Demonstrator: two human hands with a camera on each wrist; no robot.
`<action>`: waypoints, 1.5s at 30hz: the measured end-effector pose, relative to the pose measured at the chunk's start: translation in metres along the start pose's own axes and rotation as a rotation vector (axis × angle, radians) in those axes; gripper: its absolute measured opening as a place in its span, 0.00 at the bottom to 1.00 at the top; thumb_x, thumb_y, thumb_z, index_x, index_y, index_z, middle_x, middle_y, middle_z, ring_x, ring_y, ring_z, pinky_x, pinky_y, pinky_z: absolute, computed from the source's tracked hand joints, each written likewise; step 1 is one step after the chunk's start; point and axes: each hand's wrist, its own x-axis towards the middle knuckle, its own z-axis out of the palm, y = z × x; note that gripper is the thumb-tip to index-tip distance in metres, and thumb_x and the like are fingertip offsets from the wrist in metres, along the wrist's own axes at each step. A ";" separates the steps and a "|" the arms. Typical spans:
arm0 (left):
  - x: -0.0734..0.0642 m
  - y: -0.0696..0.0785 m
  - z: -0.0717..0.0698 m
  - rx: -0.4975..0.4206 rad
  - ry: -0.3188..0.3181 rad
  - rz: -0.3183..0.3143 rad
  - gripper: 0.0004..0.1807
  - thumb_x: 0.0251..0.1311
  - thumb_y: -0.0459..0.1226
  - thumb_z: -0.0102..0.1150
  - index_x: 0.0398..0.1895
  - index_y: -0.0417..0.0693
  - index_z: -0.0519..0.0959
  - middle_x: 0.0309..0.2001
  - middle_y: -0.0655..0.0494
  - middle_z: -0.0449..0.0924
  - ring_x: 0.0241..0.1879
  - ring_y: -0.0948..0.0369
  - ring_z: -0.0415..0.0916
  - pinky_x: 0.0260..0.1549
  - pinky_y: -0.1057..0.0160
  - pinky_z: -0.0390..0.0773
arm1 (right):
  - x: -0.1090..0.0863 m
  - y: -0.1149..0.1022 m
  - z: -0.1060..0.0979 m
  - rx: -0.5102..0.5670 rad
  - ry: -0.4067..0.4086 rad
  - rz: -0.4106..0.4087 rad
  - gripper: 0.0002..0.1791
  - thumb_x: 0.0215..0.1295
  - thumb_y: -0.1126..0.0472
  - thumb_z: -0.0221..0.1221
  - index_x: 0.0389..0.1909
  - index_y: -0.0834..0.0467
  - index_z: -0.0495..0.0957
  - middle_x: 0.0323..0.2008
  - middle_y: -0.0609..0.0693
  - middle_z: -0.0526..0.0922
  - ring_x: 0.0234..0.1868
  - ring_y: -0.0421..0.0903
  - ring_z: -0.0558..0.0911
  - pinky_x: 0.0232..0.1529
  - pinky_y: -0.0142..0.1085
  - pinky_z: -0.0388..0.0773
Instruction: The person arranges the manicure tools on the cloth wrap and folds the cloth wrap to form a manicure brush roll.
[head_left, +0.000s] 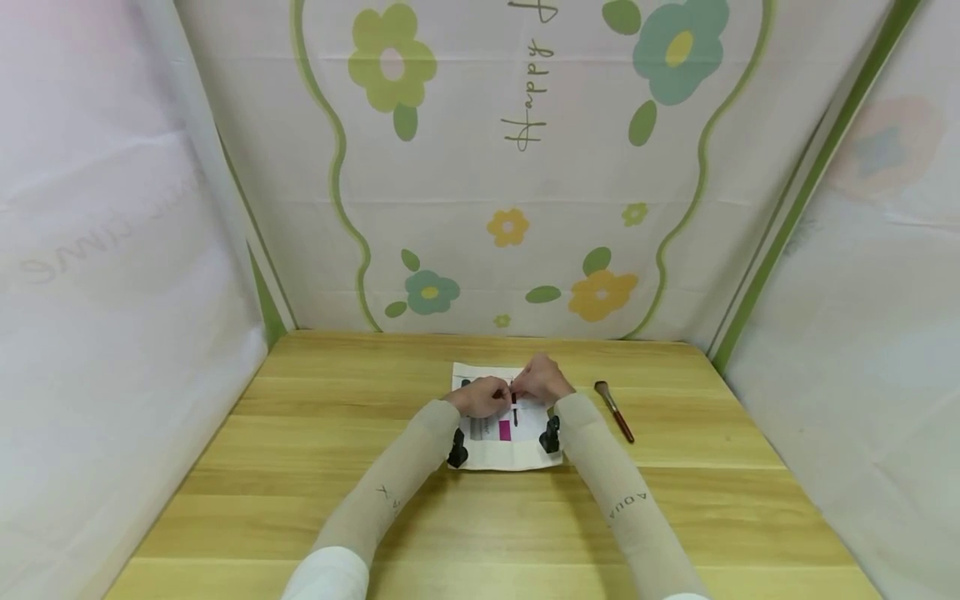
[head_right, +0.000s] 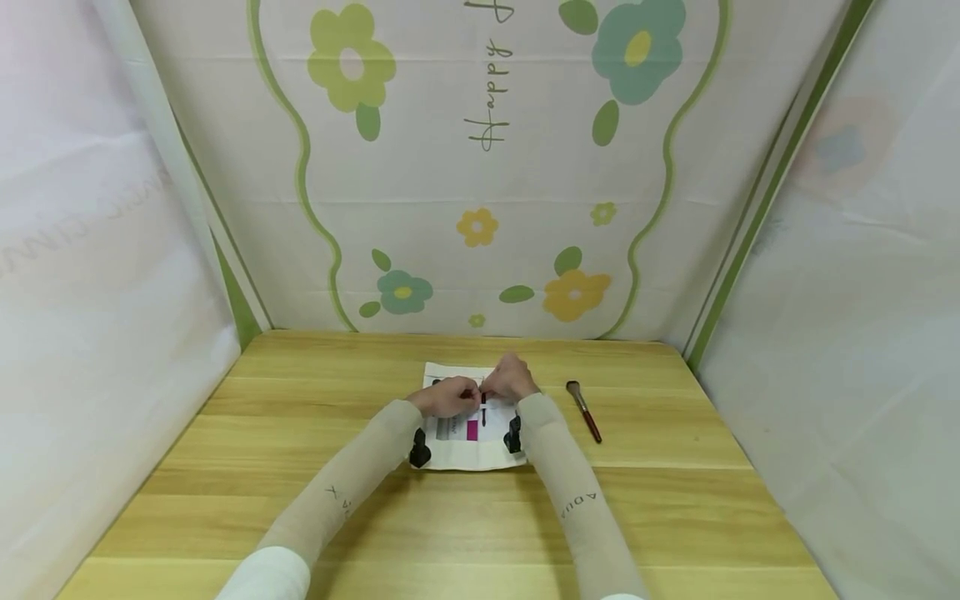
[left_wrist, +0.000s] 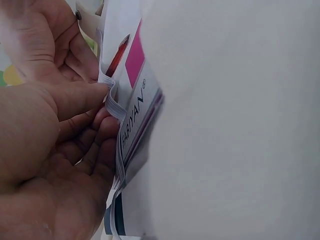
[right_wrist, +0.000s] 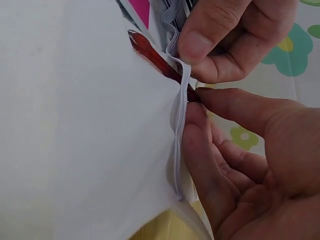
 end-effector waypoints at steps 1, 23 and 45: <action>0.000 -0.001 0.000 -0.005 -0.002 0.004 0.10 0.78 0.32 0.50 0.43 0.44 0.83 0.49 0.51 0.84 0.43 0.61 0.76 0.53 0.56 0.77 | 0.001 0.000 0.000 -0.003 -0.006 0.004 0.05 0.62 0.63 0.73 0.29 0.61 0.91 0.28 0.53 0.92 0.25 0.45 0.85 0.25 0.31 0.77; -0.002 0.004 0.002 -0.043 -0.038 0.022 0.11 0.79 0.32 0.48 0.42 0.43 0.82 0.43 0.54 0.81 0.38 0.61 0.73 0.48 0.58 0.73 | 0.018 -0.003 -0.005 -0.177 -0.028 0.047 0.13 0.58 0.61 0.75 0.18 0.61 0.87 0.18 0.51 0.87 0.19 0.42 0.83 0.22 0.29 0.75; 0.001 -0.002 0.000 -0.022 -0.026 -0.007 0.10 0.79 0.33 0.50 0.44 0.46 0.83 0.43 0.55 0.82 0.38 0.62 0.74 0.48 0.60 0.75 | 0.004 -0.006 -0.006 -0.080 -0.013 -0.008 0.08 0.58 0.60 0.76 0.25 0.60 0.91 0.26 0.52 0.91 0.30 0.48 0.89 0.34 0.34 0.82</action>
